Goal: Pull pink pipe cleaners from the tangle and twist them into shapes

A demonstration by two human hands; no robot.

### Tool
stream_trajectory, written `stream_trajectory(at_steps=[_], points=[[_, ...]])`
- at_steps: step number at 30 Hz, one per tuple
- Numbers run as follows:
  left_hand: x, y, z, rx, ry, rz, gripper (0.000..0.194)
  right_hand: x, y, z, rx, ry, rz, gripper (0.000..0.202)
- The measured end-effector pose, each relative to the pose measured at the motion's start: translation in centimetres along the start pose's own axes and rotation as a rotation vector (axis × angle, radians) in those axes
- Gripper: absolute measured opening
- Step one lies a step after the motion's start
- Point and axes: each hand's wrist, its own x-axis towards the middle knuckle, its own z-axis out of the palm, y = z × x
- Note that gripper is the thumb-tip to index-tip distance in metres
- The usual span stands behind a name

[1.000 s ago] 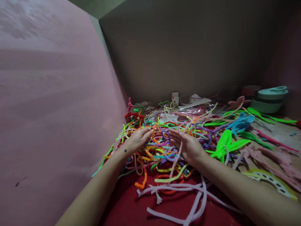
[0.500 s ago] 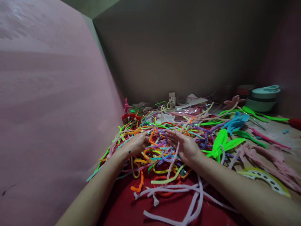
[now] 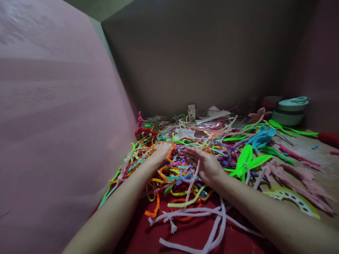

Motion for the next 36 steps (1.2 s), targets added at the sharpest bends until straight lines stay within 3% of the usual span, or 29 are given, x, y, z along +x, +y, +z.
stream_trajectory(at_steps=[5, 10, 17, 22, 26, 30, 36], points=[[0.5, 0.5, -0.9, 0.053, 0.004, -0.065, 0.012, -0.1, -0.2, 0.2, 0.003, 0.016, 0.008, 0.021], [0.0, 0.1, -2.3, -0.091, 0.124, -0.065, 0.01, 0.1, 0.1, -0.1, 0.021, 0.026, 0.006, 0.024], [0.9, -0.4, -5.0, -0.587, 0.385, -0.208, 0.006, 0.3, 0.1, -0.3, 0.018, 0.0, 0.001, 0.02], [0.3, -1.5, -8.5, -0.996, 0.4, -0.205, 0.003, 0.3, 0.3, -0.4, 0.007, -0.001, -0.009, 0.019], [-1.1, -2.4, -10.3, -1.175, 0.395, -0.202, 0.008, 0.4, 0.3, -0.5, 0.014, -0.003, 0.012, 0.022], [-2.4, -3.2, -10.6, -1.245, 0.351, -0.204, 0.012, 0.3, 0.3, -0.5, 0.01, 0.003, 0.016, 0.023], [-4.0, -3.9, -9.6, -1.261, 0.361, -0.211, 0.013, 0.3, 0.3, -0.5, 0.01, -0.001, 0.021, 0.025]])
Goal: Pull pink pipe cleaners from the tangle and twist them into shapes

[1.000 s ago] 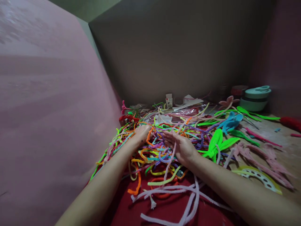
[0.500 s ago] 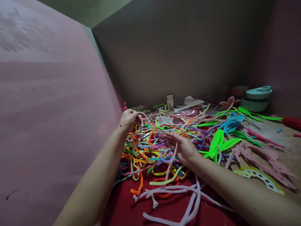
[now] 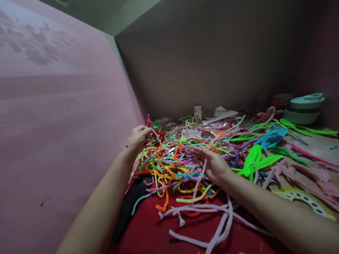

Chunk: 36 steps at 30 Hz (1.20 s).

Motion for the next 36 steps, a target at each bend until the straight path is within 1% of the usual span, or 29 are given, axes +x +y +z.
stream_trajectory(at_steps=[2, 7, 9, 11, 13, 16, 18, 21, 24, 29, 34, 36], points=[[-0.2, -0.3, -0.3, -0.003, 0.043, 0.03, 0.011, -0.1, 0.0, 0.0, -0.005, 0.003, 0.002, 0.025], [0.5, -0.8, -1.9, -0.023, 0.25, 0.178, 0.003, -0.2, -0.1, 0.1, -0.006, 0.016, 0.002, 0.026], [0.8, -1.3, -2.9, -0.066, 0.322, 0.259, 0.006, -0.1, -0.1, 0.0, -0.003, 0.014, 0.003, 0.025], [0.8, -1.9, -3.8, -0.1, 0.361, 0.315, 0.012, -0.1, 0.0, -0.1, -0.005, 0.006, 0.002, 0.024], [0.4, -2.6, -4.7, -0.071, 0.355, 0.282, 0.016, -0.1, 0.0, -0.1, -0.007, 0.0, 0.001, 0.023], [-0.8, -3.6, -5.6, 0.018, 0.313, 0.148, 0.018, 0.0, 0.0, -0.2, -0.02, -0.005, 0.007, 0.024], [-1.8, -4.1, -6.0, 0.038, 0.29, 0.099, 0.018, 0.0, 0.0, -0.2, -0.024, -0.011, 0.013, 0.026], [-3.1, -4.5, -6.3, 0.043, 0.268, 0.057, 0.019, 0.0, 0.0, -0.3, -0.018, -0.01, 0.013, 0.026], [-4.0, -4.3, -6.3, 0.028, 0.239, 0.033, 0.021, 0.0, 0.0, -0.3, -0.015, -0.001, 0.011, 0.023], [-4.8, -3.3, -5.4, 0.002, 0.181, 0.009, 0.021, 0.0, -0.2, 0.0, -0.005, -0.004, 0.02, 0.026], [-6.3, -1.6, -3.4, 0.055, 0.121, 0.046, 0.026, -0.2, -0.7, 0.7, 0.069, 0.008, -0.019, 0.026], [-6.9, -0.6, -2.6, 0.118, 0.137, 0.07, 0.024, -0.2, -0.8, 0.9, 0.096, 0.013, -0.038, 0.028]])
